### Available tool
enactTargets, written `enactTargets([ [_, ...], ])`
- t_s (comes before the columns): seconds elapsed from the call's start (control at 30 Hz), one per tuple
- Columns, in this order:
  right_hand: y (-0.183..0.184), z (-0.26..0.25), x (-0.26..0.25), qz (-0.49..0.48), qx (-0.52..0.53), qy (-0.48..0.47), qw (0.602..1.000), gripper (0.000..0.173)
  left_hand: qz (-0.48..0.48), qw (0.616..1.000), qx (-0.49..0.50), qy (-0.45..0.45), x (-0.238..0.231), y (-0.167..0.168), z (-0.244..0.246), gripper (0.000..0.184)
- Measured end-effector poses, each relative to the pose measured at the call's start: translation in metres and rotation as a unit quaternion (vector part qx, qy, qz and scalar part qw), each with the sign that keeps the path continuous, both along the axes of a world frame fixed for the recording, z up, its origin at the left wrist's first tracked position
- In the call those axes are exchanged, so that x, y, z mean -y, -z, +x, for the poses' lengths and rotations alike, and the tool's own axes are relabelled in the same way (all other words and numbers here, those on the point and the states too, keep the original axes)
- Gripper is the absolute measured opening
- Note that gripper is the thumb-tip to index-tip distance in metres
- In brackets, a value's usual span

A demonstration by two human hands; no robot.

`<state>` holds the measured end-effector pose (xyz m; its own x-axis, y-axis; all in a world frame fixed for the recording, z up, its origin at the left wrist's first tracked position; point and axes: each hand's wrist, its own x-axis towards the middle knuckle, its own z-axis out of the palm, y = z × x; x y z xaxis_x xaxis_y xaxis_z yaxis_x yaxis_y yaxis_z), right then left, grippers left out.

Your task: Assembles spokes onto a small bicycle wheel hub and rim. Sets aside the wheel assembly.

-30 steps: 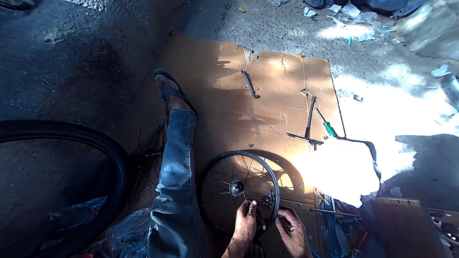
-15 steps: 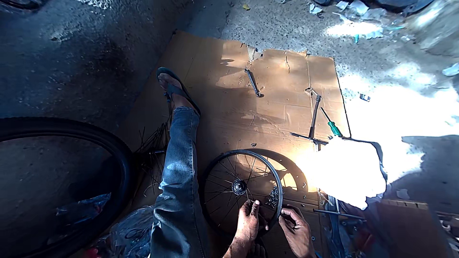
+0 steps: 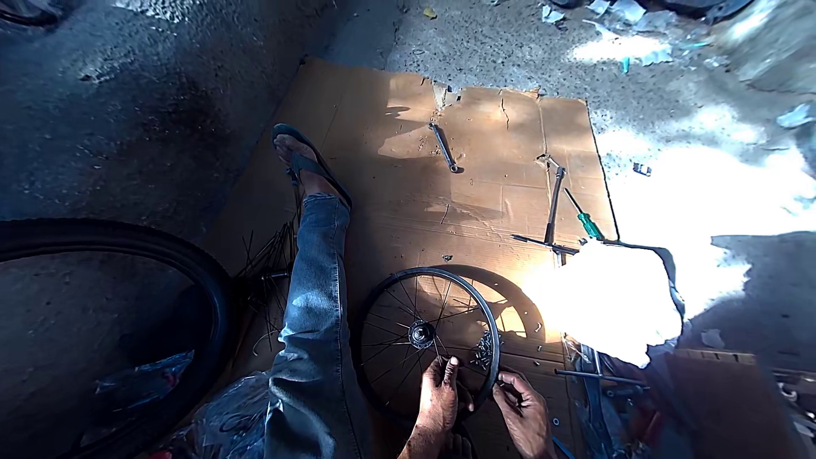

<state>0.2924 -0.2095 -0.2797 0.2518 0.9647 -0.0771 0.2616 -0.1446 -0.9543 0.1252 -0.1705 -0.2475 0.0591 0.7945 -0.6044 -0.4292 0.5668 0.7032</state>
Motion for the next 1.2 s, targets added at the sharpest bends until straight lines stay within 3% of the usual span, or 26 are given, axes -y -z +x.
enactTargets([
  [0.53, -0.003, -0.004, 0.008, 0.002, -0.044, 0.023, 0.999, 0.014, -0.002, 1.0, -0.001, -0.003, 0.001, -0.002, -0.001, 0.027],
  [0.67, -0.007, -0.002, 0.006, -0.045, -0.059, 0.018, 0.997, 0.013, -0.011, 0.993, -0.096, 0.062, -0.003, -0.005, -0.007, 0.021],
  [0.73, -0.012, -0.001, 0.002, -0.051, -0.064, 0.009, 0.997, 0.012, -0.009, 0.941, -0.271, 0.202, -0.009, -0.019, -0.015, 0.024],
  [0.8, -0.018, 0.0, -0.001, -0.037, -0.081, -0.007, 0.996, 0.013, -0.052, 0.796, -0.474, 0.373, -0.019, -0.052, -0.018, 0.04],
  [0.83, -0.018, 0.001, -0.002, -0.029, -0.086, -0.019, 0.996, 0.014, -0.055, 0.723, -0.549, 0.416, -0.02, -0.065, -0.015, 0.047],
  [0.87, -0.018, 0.003, -0.001, -0.026, -0.087, -0.032, 0.995, 0.015, -0.027, 0.67, -0.609, 0.423, -0.016, -0.072, -0.012, 0.051],
  [0.93, -0.018, 0.006, 0.0, -0.027, -0.078, -0.048, 0.995, 0.018, 0.101, 0.609, -0.69, 0.379, -0.005, -0.068, -0.005, 0.043],
  [1.0, -0.018, 0.007, -0.002, -0.027, -0.061, -0.052, 0.996, 0.018, 0.296, 0.575, -0.697, 0.31, -0.002, -0.049, -0.003, 0.025],
  [1.07, -0.015, 0.008, -0.002, -0.023, -0.035, -0.059, 0.997, 0.018, 0.415, 0.567, -0.636, 0.318, -0.01, -0.033, 0.0, 0.024],
  [1.2, -0.006, 0.013, 0.0, -0.001, 0.061, -0.099, 0.993, 0.014, 0.313, 0.661, -0.459, 0.505, -0.041, -0.035, 0.003, 0.027],
])
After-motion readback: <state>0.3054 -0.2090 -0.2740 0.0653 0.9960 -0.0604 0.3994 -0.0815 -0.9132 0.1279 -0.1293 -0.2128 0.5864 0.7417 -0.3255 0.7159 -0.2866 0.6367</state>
